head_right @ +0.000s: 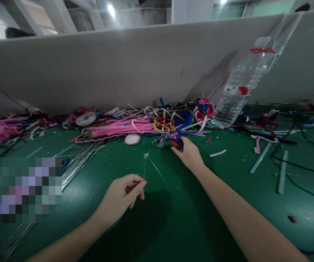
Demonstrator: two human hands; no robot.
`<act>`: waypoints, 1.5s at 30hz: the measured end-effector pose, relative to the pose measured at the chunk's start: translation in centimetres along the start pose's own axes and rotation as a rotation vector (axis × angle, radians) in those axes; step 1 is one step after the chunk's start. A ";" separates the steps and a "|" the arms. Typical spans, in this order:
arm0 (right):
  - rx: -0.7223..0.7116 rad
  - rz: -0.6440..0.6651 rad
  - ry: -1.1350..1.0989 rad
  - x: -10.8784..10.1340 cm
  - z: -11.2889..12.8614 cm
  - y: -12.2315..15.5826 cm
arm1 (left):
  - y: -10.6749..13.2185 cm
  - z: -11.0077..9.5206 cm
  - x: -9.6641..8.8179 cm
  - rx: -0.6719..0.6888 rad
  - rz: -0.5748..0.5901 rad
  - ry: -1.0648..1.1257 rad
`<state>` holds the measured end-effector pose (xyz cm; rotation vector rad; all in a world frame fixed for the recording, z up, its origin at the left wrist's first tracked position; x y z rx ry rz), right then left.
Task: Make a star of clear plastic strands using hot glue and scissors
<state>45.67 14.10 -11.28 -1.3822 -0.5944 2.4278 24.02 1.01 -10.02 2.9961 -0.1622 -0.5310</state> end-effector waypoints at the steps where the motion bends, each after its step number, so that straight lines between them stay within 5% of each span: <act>1: -0.005 -0.003 0.001 0.0 0.0 0.0 | 0.0 0.1 0.2 -0.001 0.003 0.006; 45: -0.020 -0.006 0.001 0.0 0.1 0.0 | -1.3 1.4 0.9 -0.016 -0.106 0.012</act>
Point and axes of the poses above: each hand's wrist, its own y-axis away from the middle knuckle, its own x-axis out of the palm, z = x × y, the point moved 6 cm from there along -y, towards the middle knuckle, and after that the axes turned 10 degrees about -z, right-handed, at the moved point
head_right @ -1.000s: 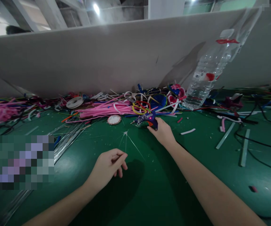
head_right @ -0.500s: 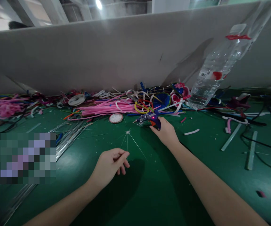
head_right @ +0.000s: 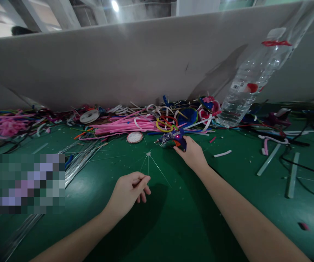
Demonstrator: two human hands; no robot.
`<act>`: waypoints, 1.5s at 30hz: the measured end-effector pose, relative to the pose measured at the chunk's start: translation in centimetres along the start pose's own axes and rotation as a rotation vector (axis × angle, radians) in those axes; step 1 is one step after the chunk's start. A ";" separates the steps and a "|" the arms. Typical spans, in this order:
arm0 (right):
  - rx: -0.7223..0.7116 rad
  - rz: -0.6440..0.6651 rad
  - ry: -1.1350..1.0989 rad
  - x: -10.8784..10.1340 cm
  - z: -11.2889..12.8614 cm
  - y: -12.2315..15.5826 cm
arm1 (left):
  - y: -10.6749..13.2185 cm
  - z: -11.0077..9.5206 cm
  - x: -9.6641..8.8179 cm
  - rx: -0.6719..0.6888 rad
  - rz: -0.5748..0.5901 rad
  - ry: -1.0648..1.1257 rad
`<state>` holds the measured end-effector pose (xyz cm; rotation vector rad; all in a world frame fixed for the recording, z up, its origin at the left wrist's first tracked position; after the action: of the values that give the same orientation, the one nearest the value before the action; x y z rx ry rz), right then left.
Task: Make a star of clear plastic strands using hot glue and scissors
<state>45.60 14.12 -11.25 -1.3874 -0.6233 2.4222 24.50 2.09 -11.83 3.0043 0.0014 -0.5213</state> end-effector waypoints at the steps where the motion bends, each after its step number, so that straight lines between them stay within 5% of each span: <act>1: 0.001 0.001 0.002 0.0 0.0 0.0 | 0.0 0.0 0.0 0.001 -0.003 -0.003; 16: 0.021 0.024 -0.003 0.1 0.0 0.0 | 0.1 -0.7 -0.3 0.066 -0.044 -0.096; 33: 0.009 0.014 0.006 0.2 -0.1 0.1 | -0.2 0.2 -0.2 -0.018 -0.020 -0.026; 45: 0.008 0.009 -0.027 0.1 0.0 0.1 | 1.0 -0.8 -2.3 0.048 -0.088 -0.080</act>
<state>45.59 14.09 -11.35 -1.3595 -0.6147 2.4513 22.67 1.22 -10.21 3.0382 0.1180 -0.6596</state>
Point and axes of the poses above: each hand's wrist, its own y-axis away from the middle knuckle, its own x-axis out of the palm, z = x × y, the point moved 6 cm from there along -y, towards the middle knuckle, and after that the axes turned 10 degrees about -z, right-handed, at the moved point
